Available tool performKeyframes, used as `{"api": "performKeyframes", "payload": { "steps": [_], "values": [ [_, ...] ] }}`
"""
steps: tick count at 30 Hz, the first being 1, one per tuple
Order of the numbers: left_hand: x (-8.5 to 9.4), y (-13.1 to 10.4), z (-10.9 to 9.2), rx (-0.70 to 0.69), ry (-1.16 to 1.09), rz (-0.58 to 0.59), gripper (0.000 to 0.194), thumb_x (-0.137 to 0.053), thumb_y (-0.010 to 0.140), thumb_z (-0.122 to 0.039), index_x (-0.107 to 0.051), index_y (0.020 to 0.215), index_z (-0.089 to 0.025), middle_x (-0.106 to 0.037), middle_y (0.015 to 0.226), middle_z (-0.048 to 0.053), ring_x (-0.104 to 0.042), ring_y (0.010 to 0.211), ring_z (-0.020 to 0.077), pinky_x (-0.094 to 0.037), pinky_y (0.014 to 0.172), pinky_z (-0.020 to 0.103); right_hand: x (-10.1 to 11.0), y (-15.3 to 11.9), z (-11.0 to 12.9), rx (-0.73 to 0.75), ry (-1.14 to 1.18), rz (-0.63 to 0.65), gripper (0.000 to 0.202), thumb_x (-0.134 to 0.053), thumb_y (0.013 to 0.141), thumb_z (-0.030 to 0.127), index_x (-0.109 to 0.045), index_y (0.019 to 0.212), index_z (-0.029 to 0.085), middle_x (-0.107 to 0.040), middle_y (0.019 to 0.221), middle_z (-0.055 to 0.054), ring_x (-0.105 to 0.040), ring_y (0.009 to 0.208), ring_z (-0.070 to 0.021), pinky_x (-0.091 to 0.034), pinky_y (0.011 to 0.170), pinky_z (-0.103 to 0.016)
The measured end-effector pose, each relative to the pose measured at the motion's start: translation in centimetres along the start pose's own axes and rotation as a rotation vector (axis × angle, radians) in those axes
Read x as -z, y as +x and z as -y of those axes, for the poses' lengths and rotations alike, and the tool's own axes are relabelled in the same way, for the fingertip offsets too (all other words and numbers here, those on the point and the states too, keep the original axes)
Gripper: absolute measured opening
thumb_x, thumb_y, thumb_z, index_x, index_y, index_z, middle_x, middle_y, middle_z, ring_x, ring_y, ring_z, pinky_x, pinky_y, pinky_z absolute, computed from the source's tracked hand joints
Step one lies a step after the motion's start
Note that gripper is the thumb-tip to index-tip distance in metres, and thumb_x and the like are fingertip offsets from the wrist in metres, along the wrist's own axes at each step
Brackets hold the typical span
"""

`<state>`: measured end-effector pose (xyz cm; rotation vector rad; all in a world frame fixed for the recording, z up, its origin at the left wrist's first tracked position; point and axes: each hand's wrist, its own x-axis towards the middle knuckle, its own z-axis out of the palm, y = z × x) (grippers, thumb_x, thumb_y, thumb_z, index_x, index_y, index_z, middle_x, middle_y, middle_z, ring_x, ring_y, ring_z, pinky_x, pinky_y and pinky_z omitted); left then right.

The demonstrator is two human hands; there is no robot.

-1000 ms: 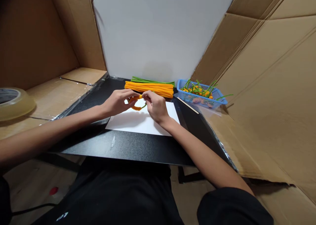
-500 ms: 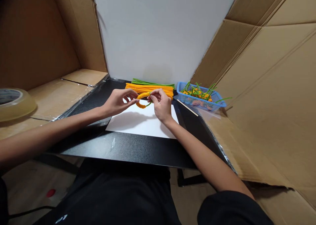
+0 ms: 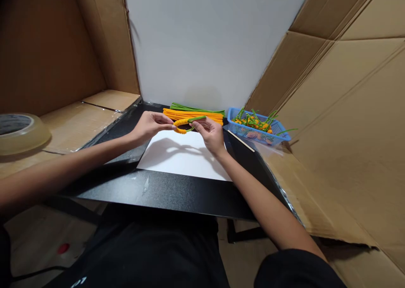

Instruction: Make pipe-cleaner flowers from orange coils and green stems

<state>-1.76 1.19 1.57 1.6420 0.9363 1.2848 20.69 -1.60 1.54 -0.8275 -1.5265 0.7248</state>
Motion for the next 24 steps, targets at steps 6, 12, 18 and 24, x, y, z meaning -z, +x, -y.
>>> {"api": "performKeyframes", "payload": {
  "steps": [6, 12, 18, 24],
  "values": [
    [0.1, 0.1, -0.3, 0.002, -0.02, 0.082, 0.036, -0.092, 0.057, -0.042, -0.079, 0.073, -0.012, -0.076, 0.075, 0.009, -0.063, 0.064, 0.0134, -0.046, 0.06, 0.026, 0.1, 0.3, -0.3, -0.191, 0.118, -0.039, 0.038, -0.081, 0.073, 0.059, -0.076, 0.082, 0.022, -0.074, 0.074, -0.001, -0.068, 0.071, -0.0149, -0.047, 0.065, -0.026],
    [-0.3, 0.1, 0.6, -0.064, -0.018, 0.115, 0.039, -0.086, 0.066, -0.049, -0.079, 0.077, -0.013, -0.072, 0.069, 0.006, -0.054, 0.059, 0.0101, -0.041, 0.056, 0.024, -0.2, 0.1, -0.3, -0.414, 0.328, -0.055, 0.031, -0.09, 0.06, 0.043, -0.073, 0.072, 0.02, -0.069, 0.069, 0.001, -0.059, 0.065, -0.0116, -0.044, 0.061, -0.024],
    [-0.9, -0.4, 2.0, -0.051, 0.055, 0.186, 0.047, -0.076, 0.075, -0.059, -0.075, 0.082, -0.013, -0.073, 0.076, 0.007, -0.056, 0.06, 0.011, -0.042, 0.055, 0.023, -0.6, -0.2, -0.4, -0.503, 0.413, -0.148, 0.009, -0.075, 0.069, 0.025, -0.069, 0.075, 0.021, -0.069, 0.071, 0.004, -0.062, 0.068, -0.0121, -0.048, 0.067, -0.025],
    [-1.3, -1.5, 1.5, -0.21, 0.274, 0.312, 0.038, -0.059, 0.092, -0.05, -0.068, 0.082, -0.014, -0.072, 0.083, 0.006, -0.061, 0.073, 0.0135, -0.045, 0.061, 0.022, -0.5, -0.2, -0.6, -0.478, 0.362, -0.108, 0.012, -0.075, 0.07, 0.029, -0.067, 0.076, 0.021, -0.068, 0.071, 0.002, -0.057, 0.063, -0.0122, -0.046, 0.058, -0.024]
  ]
}}
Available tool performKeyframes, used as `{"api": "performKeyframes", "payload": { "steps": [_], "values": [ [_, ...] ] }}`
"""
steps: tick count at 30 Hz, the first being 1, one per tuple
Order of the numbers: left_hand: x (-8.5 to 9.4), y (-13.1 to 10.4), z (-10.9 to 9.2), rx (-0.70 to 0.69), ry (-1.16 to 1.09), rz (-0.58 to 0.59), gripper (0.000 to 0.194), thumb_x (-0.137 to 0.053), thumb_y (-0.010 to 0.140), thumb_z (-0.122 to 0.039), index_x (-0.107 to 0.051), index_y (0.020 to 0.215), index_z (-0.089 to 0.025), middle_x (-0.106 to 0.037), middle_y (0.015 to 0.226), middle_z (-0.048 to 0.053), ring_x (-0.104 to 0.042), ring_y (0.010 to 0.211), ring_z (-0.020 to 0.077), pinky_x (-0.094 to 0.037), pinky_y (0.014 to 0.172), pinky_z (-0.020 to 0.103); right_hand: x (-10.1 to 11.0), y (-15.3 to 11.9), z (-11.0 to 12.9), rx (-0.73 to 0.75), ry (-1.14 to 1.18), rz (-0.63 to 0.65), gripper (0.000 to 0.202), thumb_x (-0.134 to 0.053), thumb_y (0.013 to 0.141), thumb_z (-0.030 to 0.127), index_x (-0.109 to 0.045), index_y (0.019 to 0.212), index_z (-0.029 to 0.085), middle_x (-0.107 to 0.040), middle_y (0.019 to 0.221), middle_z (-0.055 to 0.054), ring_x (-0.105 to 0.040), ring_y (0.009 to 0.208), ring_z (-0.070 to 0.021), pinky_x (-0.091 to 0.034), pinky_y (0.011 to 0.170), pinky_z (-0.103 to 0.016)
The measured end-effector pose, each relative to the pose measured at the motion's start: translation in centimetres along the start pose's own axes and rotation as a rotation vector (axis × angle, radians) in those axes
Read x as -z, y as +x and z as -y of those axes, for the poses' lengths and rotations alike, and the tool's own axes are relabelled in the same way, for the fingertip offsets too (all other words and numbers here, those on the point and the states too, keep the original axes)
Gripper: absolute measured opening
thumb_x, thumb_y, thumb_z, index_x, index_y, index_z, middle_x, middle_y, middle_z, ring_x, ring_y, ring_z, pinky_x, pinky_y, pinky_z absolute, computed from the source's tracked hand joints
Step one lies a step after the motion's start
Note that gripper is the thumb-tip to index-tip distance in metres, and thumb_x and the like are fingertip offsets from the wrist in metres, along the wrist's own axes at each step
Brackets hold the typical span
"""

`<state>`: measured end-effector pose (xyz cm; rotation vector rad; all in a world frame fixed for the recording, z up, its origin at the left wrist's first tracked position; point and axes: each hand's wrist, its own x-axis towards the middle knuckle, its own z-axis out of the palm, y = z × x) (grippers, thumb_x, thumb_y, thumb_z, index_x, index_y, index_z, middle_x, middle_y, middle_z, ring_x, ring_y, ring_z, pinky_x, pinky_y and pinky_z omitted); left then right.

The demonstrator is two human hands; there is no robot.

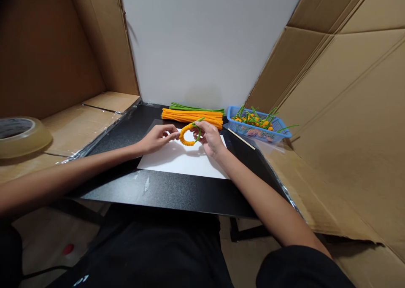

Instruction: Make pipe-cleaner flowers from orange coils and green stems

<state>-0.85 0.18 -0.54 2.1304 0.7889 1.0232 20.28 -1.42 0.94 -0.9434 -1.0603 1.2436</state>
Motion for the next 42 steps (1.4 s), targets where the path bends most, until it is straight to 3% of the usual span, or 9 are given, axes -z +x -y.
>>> {"api": "performKeyframes", "payload": {
  "steps": [6, 9, 12, 18, 28, 35, 39, 42],
  "values": [
    [-0.1, -0.4, -0.3, -0.015, -0.093, 0.268, 0.031, -0.054, 0.096, -0.043, -0.058, 0.081, -0.017, -0.061, 0.071, 0.0, -0.054, 0.065, 0.0114, -0.043, 0.062, 0.023, -0.1, 0.1, -0.3, -0.065, 0.017, -0.042, 0.014, -0.079, 0.068, 0.025, -0.069, 0.075, 0.019, -0.069, 0.073, 0.002, -0.054, 0.06, -0.0088, -0.042, 0.052, -0.021],
    [0.0, -0.4, -0.5, 0.037, -0.199, 0.39, 0.028, -0.058, 0.093, -0.04, -0.056, 0.078, -0.017, -0.059, 0.067, -0.001, -0.054, 0.062, 0.0114, -0.043, 0.062, 0.024, 0.3, 0.9, -0.5, -0.117, 0.052, -0.198, 0.005, -0.074, 0.072, 0.017, -0.069, 0.071, 0.019, -0.07, 0.071, 0.001, -0.058, 0.062, -0.0103, -0.045, 0.052, -0.021],
    [0.2, -0.3, -0.7, 0.084, -0.259, 0.486, 0.026, -0.06, 0.089, -0.033, -0.055, 0.069, -0.016, -0.057, 0.062, 0.0, -0.052, 0.058, 0.0107, -0.042, 0.06, 0.024, 1.9, 2.0, -0.1, -0.102, 0.055, -0.383, 0.012, -0.069, 0.075, 0.011, -0.065, 0.067, 0.019, -0.066, 0.062, 0.001, -0.058, 0.057, -0.0108, -0.049, 0.05, -0.021],
    [0.9, 0.0, -1.1, 0.087, -0.27, 0.586, 0.018, -0.059, 0.082, -0.022, -0.057, 0.065, -0.016, -0.056, 0.06, -0.001, -0.05, 0.054, 0.0093, -0.04, 0.056, 0.022, 4.9, 3.7, 1.0, -0.058, 0.023, -0.504, 0.02, -0.07, 0.076, 0.006, -0.059, 0.065, 0.018, -0.061, 0.054, 0.003, -0.054, 0.048, -0.007, -0.041, 0.041, -0.014],
    [1.2, 0.3, -2.0, 0.071, -0.323, 0.74, 0.019, -0.064, 0.08, -0.022, -0.058, 0.063, -0.017, -0.056, 0.058, 0.0, -0.05, 0.052, 0.01, -0.041, 0.052, 0.023, 4.7, 4.7, 0.5, -0.037, 0.01, -0.541, 0.022, -0.071, 0.079, 0.001, -0.06, 0.066, 0.016, -0.064, 0.055, 0.004, -0.06, 0.049, -0.0062, -0.049, 0.048, -0.014],
    [1.2, 0.4, -2.0, 0.072, -0.294, 0.725, 0.022, -0.065, 0.082, -0.028, -0.058, 0.064, -0.017, -0.057, 0.059, 0.0, -0.05, 0.053, 0.011, -0.041, 0.054, 0.024, 4.7, 5.0, 1.0, -0.038, 0.056, -0.555, 0.024, -0.069, 0.083, 0.002, -0.057, 0.068, 0.017, -0.063, 0.055, 0.005, -0.061, 0.05, -0.0065, -0.056, 0.054, -0.016],
    [1.6, 0.6, -0.8, 0.054, -0.035, 0.559, 0.027, -0.063, 0.085, -0.035, -0.06, 0.066, -0.017, -0.062, 0.063, 0.0, -0.054, 0.059, 0.0124, -0.04, 0.057, 0.023, 4.5, 4.4, 1.6, -0.031, 0.08, -0.508, 0.026, -0.07, 0.087, 0.009, -0.054, 0.069, 0.019, -0.063, 0.057, 0.006, -0.066, 0.054, -0.0087, -0.061, 0.059, -0.021],
    [1.8, 0.8, 0.1, 0.074, 0.096, 0.35, 0.034, -0.067, 0.084, -0.05, -0.072, 0.087, -0.017, -0.073, 0.086, 0.005, -0.064, 0.077, 0.0176, -0.045, 0.066, 0.024, 3.7, 3.6, 2.0, 0.023, 0.072, -0.446, 0.025, -0.063, 0.095, 0.015, -0.052, 0.073, 0.021, -0.065, 0.063, 0.006, -0.069, 0.058, -0.0098, -0.061, 0.06, -0.021]
  ]
}}
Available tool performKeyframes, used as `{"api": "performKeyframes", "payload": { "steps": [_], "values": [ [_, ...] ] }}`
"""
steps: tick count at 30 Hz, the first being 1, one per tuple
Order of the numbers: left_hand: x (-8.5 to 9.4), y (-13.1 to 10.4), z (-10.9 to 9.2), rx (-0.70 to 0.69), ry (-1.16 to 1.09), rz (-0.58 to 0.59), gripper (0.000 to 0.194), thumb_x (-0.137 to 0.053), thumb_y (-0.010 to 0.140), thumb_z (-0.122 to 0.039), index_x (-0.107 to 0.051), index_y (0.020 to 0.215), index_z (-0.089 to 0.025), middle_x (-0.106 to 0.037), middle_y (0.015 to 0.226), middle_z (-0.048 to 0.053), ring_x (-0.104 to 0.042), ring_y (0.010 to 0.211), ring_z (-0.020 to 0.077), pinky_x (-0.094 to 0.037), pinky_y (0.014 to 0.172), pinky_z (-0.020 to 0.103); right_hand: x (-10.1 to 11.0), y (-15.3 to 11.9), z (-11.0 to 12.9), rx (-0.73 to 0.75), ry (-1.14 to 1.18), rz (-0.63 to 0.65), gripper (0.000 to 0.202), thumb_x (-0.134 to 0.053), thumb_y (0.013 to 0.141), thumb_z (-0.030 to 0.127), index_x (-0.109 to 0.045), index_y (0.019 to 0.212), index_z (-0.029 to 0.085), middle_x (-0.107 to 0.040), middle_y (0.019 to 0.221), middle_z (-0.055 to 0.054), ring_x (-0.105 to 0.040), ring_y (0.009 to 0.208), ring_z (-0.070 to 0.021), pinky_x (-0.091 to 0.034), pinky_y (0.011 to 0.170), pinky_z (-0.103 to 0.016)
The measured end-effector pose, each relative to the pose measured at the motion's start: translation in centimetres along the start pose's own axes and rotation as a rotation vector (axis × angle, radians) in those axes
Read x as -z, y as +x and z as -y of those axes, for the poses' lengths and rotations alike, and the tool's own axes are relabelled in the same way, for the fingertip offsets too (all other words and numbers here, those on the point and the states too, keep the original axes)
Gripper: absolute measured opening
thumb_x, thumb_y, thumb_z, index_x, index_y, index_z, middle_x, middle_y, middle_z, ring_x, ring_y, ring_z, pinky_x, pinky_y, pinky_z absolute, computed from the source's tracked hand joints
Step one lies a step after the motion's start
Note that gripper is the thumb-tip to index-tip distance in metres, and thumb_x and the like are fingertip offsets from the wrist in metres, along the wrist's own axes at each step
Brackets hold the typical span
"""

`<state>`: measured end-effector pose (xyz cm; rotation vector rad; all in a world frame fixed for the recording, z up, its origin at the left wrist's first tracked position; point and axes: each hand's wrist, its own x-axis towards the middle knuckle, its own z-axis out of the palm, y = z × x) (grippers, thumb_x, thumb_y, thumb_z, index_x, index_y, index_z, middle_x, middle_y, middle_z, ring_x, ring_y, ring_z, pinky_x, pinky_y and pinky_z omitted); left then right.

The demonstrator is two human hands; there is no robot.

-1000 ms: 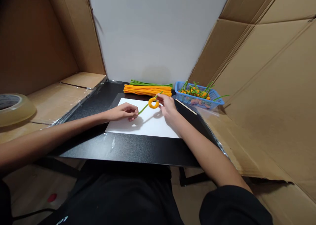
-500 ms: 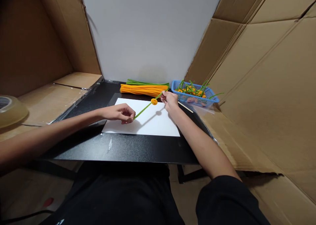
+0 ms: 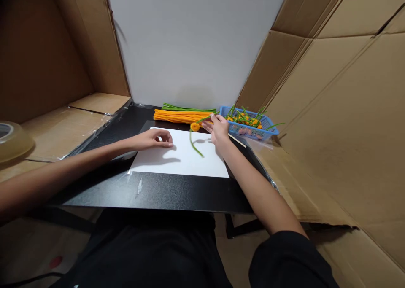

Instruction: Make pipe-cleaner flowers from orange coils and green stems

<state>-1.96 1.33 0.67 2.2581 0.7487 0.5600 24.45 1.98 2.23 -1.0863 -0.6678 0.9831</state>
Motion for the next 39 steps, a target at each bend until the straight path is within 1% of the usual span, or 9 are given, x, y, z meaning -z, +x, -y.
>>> {"api": "performKeyframes", "payload": {
  "steps": [3, 5, 9, 12, 15, 19, 27, 34, 39],
  "values": [
    [-0.3, 0.2, 0.3, 0.058, -0.05, -0.187, 0.051, -0.067, 0.083, -0.061, -0.072, 0.108, -0.017, -0.075, 0.11, 0.011, -0.068, 0.098, 0.0236, -0.051, 0.079, 0.03, -0.9, -1.4, -0.1, 0.056, -0.016, 0.076, 0.023, -0.062, 0.097, 0.02, -0.052, 0.076, 0.021, -0.067, 0.065, 0.005, -0.07, 0.06, -0.0099, -0.061, 0.061, -0.02],
    [-0.9, 0.3, 0.3, 0.081, -0.097, -0.223, 0.054, -0.066, 0.084, -0.063, -0.071, 0.11, -0.016, -0.075, 0.112, 0.013, -0.069, 0.101, 0.0244, -0.051, 0.083, 0.032, -1.6, -2.4, -0.3, 0.066, -0.01, 0.13, 0.022, -0.065, 0.096, 0.022, -0.052, 0.077, 0.021, -0.068, 0.066, 0.005, -0.072, 0.063, -0.0111, -0.062, 0.065, -0.022],
    [-2.6, 0.5, -0.3, 0.017, -0.179, -0.163, 0.042, -0.066, 0.086, -0.057, -0.073, 0.1, -0.017, -0.076, 0.101, 0.009, -0.069, 0.094, 0.0211, -0.051, 0.082, 0.031, -2.6, -4.5, -0.9, 0.081, 0.031, 0.244, 0.02, -0.067, 0.094, 0.025, -0.053, 0.081, 0.022, -0.07, 0.07, 0.004, -0.075, 0.069, -0.0138, -0.064, 0.075, -0.029],
    [-3.3, 0.5, -0.8, -0.015, -0.286, -0.147, 0.032, -0.064, 0.09, -0.047, -0.071, 0.091, -0.016, -0.075, 0.09, 0.007, -0.067, 0.083, 0.0177, -0.05, 0.076, 0.03, -3.0, -5.6, -1.1, 0.101, 0.034, 0.316, 0.022, -0.072, 0.091, 0.034, -0.055, 0.085, 0.023, -0.072, 0.074, 0.003, -0.076, 0.077, -0.0152, -0.064, 0.081, -0.032],
    [-3.4, 0.4, -1.3, -0.008, -0.448, -0.132, 0.026, -0.064, 0.089, -0.041, -0.067, 0.092, -0.015, -0.074, 0.086, 0.006, -0.067, 0.078, 0.0164, -0.05, 0.071, 0.028, -2.9, -6.3, -1.4, 0.106, -0.026, 0.42, 0.032, -0.081, 0.081, 0.047, -0.062, 0.09, 0.023, -0.075, 0.084, 0.0, -0.076, 0.087, -0.017, -0.062, 0.083, -0.031],
    [-3.2, 0.2, -1.7, 0.03, -0.532, -0.123, 0.031, -0.069, 0.083, -0.045, -0.066, 0.078, -0.014, -0.07, 0.076, 0.005, -0.063, 0.07, 0.0147, -0.048, 0.07, 0.028, -2.7, -6.5, -1.8, 0.129, -0.195, 0.579, 0.047, -0.09, 0.062, 0.055, -0.074, 0.088, 0.019, -0.078, 0.091, -0.006, -0.074, 0.089, -0.02, -0.061, 0.08, -0.032],
    [-2.7, 0.2, -1.9, 0.056, -0.485, -0.133, 0.04, -0.074, 0.078, -0.052, -0.068, 0.073, -0.012, -0.064, 0.061, 0.003, -0.052, 0.058, 0.0113, -0.038, 0.061, 0.025, -2.1, -5.2, -1.3, 0.231, -0.452, 0.486, 0.051, -0.086, 0.059, 0.065, -0.077, 0.071, 0.015, -0.078, 0.08, -0.01, -0.071, 0.076, -0.0204, -0.052, 0.062, -0.027],
    [-2.1, 0.2, -2.4, 0.041, -0.432, -0.117, 0.04, -0.077, 0.077, -0.051, -0.066, 0.069, -0.013, -0.06, 0.056, 0.0, -0.051, 0.054, 0.0103, -0.036, 0.056, 0.023, -1.7, -3.7, -1.0, 0.286, -0.498, 0.477, 0.052, -0.087, 0.056, 0.065, -0.078, 0.069, 0.016, -0.076, 0.073, -0.01, -0.069, 0.069, -0.019, -0.048, 0.053, -0.025],
    [-2.3, 0.1, -2.0, 0.044, -0.387, -0.102, 0.038, -0.071, 0.083, -0.051, -0.068, 0.075, -0.013, -0.063, 0.059, 0.001, -0.053, 0.055, 0.0107, -0.038, 0.056, 0.023, -1.5, -4.1, -0.9, 0.42, -0.511, 0.563, 0.044, -0.083, 0.067, 0.061, -0.079, 0.073, 0.017, -0.077, 0.075, -0.008, -0.069, 0.07, -0.0197, -0.05, 0.055, -0.027]
  ]
}}
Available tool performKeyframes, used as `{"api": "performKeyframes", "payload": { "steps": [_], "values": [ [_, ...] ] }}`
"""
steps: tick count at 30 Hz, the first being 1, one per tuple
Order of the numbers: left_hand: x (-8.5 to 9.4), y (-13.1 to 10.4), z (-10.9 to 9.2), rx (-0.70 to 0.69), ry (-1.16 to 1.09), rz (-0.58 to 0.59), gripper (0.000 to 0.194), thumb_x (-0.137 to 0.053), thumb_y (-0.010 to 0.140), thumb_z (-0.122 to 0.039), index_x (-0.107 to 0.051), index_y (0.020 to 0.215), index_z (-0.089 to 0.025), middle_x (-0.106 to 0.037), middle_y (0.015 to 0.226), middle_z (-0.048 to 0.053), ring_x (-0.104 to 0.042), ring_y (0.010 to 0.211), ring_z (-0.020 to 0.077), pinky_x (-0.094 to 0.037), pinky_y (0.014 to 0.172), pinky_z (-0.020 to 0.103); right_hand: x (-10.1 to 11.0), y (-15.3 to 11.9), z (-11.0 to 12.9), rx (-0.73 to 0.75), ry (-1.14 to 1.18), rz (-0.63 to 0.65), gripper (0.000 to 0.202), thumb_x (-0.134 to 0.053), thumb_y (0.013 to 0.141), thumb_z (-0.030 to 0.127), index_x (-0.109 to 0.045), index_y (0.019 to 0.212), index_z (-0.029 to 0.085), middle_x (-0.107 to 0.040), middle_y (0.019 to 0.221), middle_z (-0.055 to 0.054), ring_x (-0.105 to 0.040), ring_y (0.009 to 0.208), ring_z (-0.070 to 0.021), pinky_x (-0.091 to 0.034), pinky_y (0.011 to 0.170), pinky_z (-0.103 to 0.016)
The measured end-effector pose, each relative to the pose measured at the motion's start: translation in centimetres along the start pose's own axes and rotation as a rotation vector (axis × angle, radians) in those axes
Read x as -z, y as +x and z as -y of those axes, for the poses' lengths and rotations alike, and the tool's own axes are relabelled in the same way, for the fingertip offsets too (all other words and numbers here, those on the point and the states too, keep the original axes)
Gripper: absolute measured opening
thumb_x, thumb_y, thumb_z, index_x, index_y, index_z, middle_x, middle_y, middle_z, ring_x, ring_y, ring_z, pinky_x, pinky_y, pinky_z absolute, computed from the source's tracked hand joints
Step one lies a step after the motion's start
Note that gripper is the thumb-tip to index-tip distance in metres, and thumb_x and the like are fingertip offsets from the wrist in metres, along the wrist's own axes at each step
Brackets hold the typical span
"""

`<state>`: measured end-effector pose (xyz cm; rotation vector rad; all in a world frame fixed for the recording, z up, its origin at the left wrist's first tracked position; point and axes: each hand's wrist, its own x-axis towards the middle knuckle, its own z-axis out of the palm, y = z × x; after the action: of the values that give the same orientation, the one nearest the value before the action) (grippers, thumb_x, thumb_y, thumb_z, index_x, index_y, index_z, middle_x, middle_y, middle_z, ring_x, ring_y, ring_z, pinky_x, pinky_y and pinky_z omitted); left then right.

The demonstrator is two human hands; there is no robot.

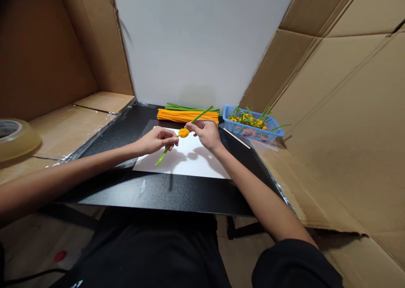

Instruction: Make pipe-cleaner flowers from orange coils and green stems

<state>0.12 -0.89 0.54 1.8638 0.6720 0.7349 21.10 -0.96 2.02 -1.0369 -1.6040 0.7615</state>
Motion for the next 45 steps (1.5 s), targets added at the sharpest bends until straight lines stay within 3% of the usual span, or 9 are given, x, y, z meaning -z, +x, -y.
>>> {"api": "performKeyframes", "payload": {
  "steps": [6, 10, 15, 21, 29, 32, 34, 39, 45],
  "values": [
    [-0.7, -0.2, 0.3, -0.009, -0.234, -0.005, 0.04, -0.071, 0.086, -0.05, -0.068, 0.104, -0.014, -0.076, 0.1, 0.01, -0.07, 0.093, 0.0185, -0.051, 0.079, 0.029, -1.0, -0.9, 0.2, 0.149, 0.013, 0.098, 0.036, -0.078, 0.079, 0.056, -0.08, 0.08, 0.021, -0.076, 0.079, -0.005, -0.068, 0.072, -0.0193, -0.052, 0.067, -0.032],
    [-0.9, -0.2, 0.2, 0.039, -0.347, -0.082, 0.038, -0.078, 0.081, -0.045, -0.07, 0.097, -0.012, -0.076, 0.09, 0.01, -0.071, 0.078, 0.0158, -0.053, 0.076, 0.029, -1.3, -1.0, 0.1, 0.159, -0.004, 0.102, 0.035, -0.076, 0.081, 0.055, -0.08, 0.081, 0.02, -0.076, 0.082, -0.005, -0.069, 0.077, -0.0206, -0.052, 0.07, -0.033],
    [-1.0, -0.3, 0.2, 0.104, -0.26, -0.304, 0.037, -0.084, 0.073, -0.037, -0.071, 0.093, -0.008, -0.076, 0.078, 0.011, -0.07, 0.067, 0.0168, -0.055, 0.071, 0.031, -1.8, -2.0, 0.8, 0.282, -0.23, -0.029, 0.032, -0.075, 0.084, 0.052, -0.078, 0.075, 0.022, -0.076, 0.081, -0.006, -0.068, 0.077, -0.0209, -0.048, 0.064, -0.032],
    [-1.6, -0.8, 0.2, -0.008, -0.167, -0.423, 0.041, -0.08, 0.077, -0.041, -0.073, 0.104, -0.01, -0.074, 0.072, 0.008, -0.073, 0.067, 0.0196, -0.057, 0.065, 0.029, -3.3, -3.7, 1.4, 0.432, -0.336, -0.087, 0.027, -0.07, 0.091, 0.046, -0.078, 0.078, 0.023, -0.075, 0.084, -0.007, -0.067, 0.083, -0.0212, -0.048, 0.064, -0.033],
    [-2.0, -0.3, 0.4, 0.113, -0.361, -0.442, 0.025, -0.082, 0.071, -0.029, -0.073, 0.087, -0.012, -0.073, 0.068, 0.006, -0.072, 0.065, 0.0188, -0.054, 0.058, 0.025, -3.1, -3.0, 0.0, 0.292, -0.186, -0.043, 0.028, -0.072, 0.089, 0.046, -0.076, 0.077, 0.021, -0.074, 0.086, -0.006, -0.067, 0.08, -0.0191, -0.047, 0.064, -0.03],
    [-1.4, 0.0, 0.4, 0.242, -0.565, -0.352, 0.023, -0.08, 0.07, -0.022, -0.072, 0.089, -0.013, -0.075, 0.074, 0.007, -0.074, 0.067, 0.0184, -0.057, 0.065, 0.028, -2.8, -2.6, -0.2, 0.177, -0.128, -0.061, 0.029, -0.074, 0.085, 0.049, -0.073, 0.078, 0.02, -0.074, 0.087, -0.006, -0.067, 0.081, -0.02, -0.048, 0.065, -0.031],
    [-0.9, 0.1, 0.4, 0.237, -0.626, -0.273, 0.026, -0.08, 0.071, -0.024, -0.072, 0.092, -0.012, -0.076, 0.078, 0.009, -0.073, 0.068, 0.0177, -0.058, 0.069, 0.029, -2.6, -2.3, -0.4, 0.115, -0.081, -0.084, 0.032, -0.075, 0.082, 0.051, -0.073, 0.08, 0.019, -0.073, 0.085, -0.006, -0.066, 0.08, -0.0199, -0.049, 0.064, -0.03],
    [0.1, 0.2, 0.9, 0.097, -0.487, -0.216, 0.041, -0.086, 0.068, -0.022, -0.071, 0.104, -0.011, -0.078, 0.084, 0.01, -0.072, 0.074, 0.0157, -0.055, 0.075, 0.03, -2.3, -1.7, -0.9, -0.016, 0.137, -0.105, 0.044, -0.08, 0.072, 0.061, -0.07, 0.081, 0.019, -0.073, 0.079, -0.005, -0.066, 0.074, -0.0177, -0.05, 0.057, -0.026],
    [0.6, 0.5, 1.1, -0.058, -0.121, -0.183, 0.018, -0.075, 0.079, -0.026, -0.073, 0.091, -0.012, -0.077, 0.08, 0.008, -0.069, 0.074, 0.0152, -0.05, 0.071, 0.028, -1.9, -1.2, -0.8, -0.145, 0.364, -0.106, 0.055, -0.085, 0.063, 0.066, -0.063, 0.083, 0.02, -0.076, 0.087, -0.005, -0.072, 0.08, -0.0185, -0.057, 0.07, -0.029]
  ]
}}
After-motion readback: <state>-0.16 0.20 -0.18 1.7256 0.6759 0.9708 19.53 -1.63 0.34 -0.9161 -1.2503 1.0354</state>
